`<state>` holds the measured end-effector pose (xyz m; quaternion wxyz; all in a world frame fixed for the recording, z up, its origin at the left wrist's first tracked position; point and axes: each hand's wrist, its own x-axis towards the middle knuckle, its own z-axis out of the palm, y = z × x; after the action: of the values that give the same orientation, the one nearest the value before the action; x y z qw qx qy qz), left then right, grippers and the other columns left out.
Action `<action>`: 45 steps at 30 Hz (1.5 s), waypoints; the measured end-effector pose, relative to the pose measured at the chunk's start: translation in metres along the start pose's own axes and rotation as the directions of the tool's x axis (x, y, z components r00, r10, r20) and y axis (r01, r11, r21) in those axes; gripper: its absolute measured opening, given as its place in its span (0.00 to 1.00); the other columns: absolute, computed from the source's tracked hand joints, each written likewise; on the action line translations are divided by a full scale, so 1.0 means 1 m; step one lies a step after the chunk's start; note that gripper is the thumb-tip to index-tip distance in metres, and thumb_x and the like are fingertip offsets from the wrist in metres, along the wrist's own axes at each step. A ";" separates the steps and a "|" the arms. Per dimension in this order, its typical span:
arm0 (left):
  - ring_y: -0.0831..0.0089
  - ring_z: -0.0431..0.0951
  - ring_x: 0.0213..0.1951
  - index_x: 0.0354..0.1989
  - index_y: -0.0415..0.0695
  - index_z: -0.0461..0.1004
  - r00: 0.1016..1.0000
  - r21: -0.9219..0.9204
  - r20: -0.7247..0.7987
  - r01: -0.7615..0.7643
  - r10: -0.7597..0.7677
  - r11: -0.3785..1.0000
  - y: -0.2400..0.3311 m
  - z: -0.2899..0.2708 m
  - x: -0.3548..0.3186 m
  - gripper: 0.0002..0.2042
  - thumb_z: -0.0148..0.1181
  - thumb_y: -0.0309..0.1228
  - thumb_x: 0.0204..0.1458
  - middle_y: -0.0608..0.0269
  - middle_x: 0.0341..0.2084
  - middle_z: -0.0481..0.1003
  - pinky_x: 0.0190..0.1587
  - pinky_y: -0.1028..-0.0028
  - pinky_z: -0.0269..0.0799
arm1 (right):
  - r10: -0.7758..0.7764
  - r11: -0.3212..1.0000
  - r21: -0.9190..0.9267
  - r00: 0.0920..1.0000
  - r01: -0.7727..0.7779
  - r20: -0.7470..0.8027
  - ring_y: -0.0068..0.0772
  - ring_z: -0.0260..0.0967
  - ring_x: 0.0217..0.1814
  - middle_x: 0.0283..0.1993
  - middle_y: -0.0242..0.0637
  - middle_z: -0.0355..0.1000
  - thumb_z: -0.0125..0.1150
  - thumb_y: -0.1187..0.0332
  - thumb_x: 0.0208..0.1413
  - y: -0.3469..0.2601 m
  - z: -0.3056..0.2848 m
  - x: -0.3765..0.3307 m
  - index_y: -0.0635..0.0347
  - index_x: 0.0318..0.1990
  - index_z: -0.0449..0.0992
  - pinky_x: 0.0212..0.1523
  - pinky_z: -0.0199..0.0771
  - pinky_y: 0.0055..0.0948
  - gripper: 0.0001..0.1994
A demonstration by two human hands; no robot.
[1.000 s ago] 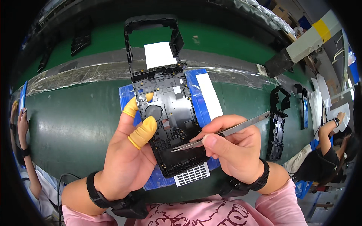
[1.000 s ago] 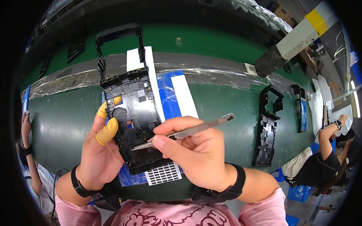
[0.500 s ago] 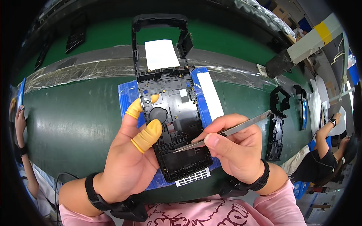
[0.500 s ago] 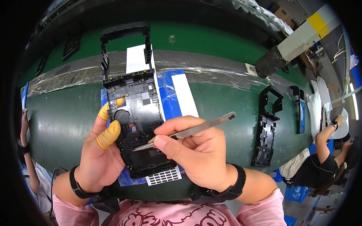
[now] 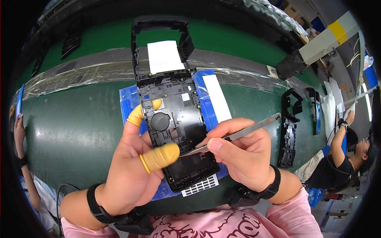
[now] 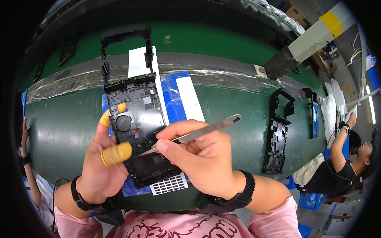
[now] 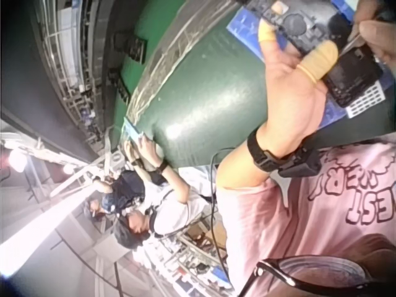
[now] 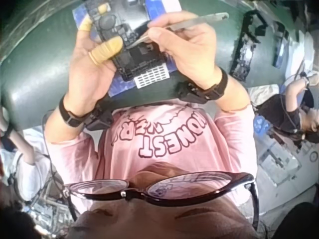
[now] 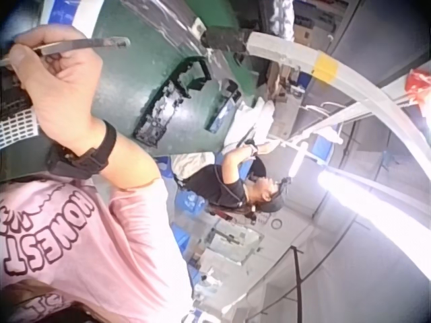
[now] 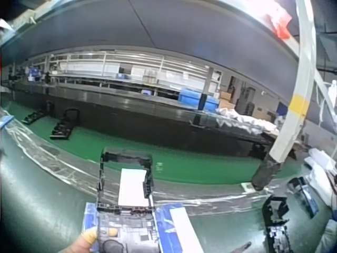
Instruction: Assembling and inspecting plastic housing components using tweezers on a factory assembly line.
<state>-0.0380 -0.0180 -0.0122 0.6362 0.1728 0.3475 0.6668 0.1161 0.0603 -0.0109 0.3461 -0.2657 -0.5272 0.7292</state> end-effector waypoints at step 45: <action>0.68 0.67 0.45 0.51 0.44 0.59 0.989 -0.065 -0.125 -0.085 0.076 0.994 0.006 -0.012 0.010 0.18 0.40 0.40 0.54 0.59 0.43 0.67 0.48 0.67 0.63 | 0.047 0.991 0.126 0.996 -0.037 -0.070 0.16 0.59 0.20 0.25 0.39 0.69 0.54 0.79 0.45 -0.033 -0.014 0.004 0.68 0.34 0.69 0.20 0.55 0.12 0.07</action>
<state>-0.0521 -0.0114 -0.0186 0.5920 0.1233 0.3549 0.7130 0.1318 0.0780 0.0159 0.3655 -0.2811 -0.4621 0.7575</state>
